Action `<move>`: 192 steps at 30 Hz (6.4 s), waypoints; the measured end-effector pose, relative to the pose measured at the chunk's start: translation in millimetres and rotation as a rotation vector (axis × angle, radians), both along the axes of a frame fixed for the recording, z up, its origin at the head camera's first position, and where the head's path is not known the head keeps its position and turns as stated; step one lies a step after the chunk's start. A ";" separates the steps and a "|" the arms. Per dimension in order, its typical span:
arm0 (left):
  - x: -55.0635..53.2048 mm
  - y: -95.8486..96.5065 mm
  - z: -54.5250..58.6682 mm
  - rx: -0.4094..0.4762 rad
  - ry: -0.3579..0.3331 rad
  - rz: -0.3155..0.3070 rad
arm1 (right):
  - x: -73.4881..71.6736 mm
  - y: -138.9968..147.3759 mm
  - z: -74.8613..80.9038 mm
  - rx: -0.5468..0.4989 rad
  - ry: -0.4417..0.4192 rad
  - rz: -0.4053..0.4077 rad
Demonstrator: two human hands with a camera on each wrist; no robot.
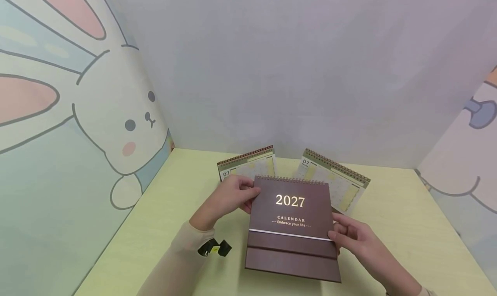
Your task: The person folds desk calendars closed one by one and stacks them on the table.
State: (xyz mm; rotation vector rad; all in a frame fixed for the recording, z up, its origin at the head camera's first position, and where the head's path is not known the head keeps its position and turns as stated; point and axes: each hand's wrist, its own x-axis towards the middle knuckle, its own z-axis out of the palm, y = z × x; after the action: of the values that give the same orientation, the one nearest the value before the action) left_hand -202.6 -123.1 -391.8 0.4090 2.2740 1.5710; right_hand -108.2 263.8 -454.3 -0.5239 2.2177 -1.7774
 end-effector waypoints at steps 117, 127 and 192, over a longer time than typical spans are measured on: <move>-9.8 11.1 -30.4 -0.206 -0.047 -0.017 | -8.7 -4.5 -13.4 0.124 -0.078 0.057; -10.4 12.8 -32.0 -0.224 -0.040 -0.013 | -9.6 -4.5 -12.3 0.156 -0.129 0.043; -12.7 14.3 -42.1 -0.260 -0.035 -0.025 | -10.0 -4.5 -11.6 0.184 -0.202 0.056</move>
State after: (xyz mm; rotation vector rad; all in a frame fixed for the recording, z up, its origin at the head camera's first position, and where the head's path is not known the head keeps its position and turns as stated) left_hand -215.3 -108.9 -433.9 0.3361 2.3945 1.2379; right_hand -118.2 259.3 -465.9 -0.3466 2.1742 -1.5071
